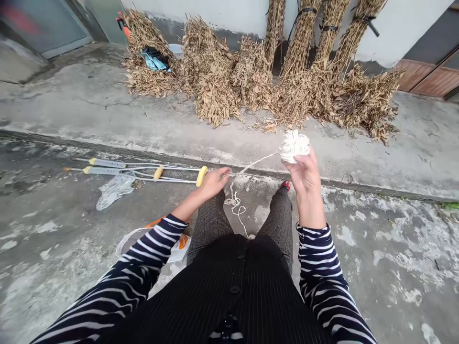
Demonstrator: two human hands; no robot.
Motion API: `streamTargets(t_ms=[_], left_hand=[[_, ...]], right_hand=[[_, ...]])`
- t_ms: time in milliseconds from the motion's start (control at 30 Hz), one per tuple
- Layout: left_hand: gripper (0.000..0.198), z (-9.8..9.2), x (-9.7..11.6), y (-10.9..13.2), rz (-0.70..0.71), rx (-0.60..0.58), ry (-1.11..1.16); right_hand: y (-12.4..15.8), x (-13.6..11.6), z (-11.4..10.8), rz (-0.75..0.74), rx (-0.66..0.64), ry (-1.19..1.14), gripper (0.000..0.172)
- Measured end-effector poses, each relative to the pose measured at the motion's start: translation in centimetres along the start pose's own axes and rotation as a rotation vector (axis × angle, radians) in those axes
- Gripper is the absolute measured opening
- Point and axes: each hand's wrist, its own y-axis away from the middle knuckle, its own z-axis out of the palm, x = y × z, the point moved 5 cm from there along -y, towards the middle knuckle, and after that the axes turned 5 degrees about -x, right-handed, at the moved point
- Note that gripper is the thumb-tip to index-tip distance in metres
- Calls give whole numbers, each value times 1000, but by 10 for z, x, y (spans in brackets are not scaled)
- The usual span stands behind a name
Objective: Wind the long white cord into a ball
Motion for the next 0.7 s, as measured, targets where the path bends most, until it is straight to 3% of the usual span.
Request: streamTargets(t_ms=[33,100,233,300,400,500,633,700], left_hand=[[35,0,7,-5,7,65,35],[41,9,32,-13,83,87,211],[38,41,95,-18,284,-78,715],[34,54,114,-16,315,-158,873],[18,61,115,-12,258,-165,890],[7,54,104,-8,209,-151,794],[8,36,97,-6,176,-189,714],[12,30,99,-3,171,-295,704]], right_hand=[[3,-4,4,54,-48,-51,57],[10,-7,11,150,-127,-109,59],[21,1,14,260,-229,-101,59],[25,8,10,284,-223,-84,60],[29,16,2,305,-186,-83,61],[33,23,-3,325,-198,-78,58],[39,31,-2,309,-230,-85,56],[41,33,0,308,-249,-101,55]])
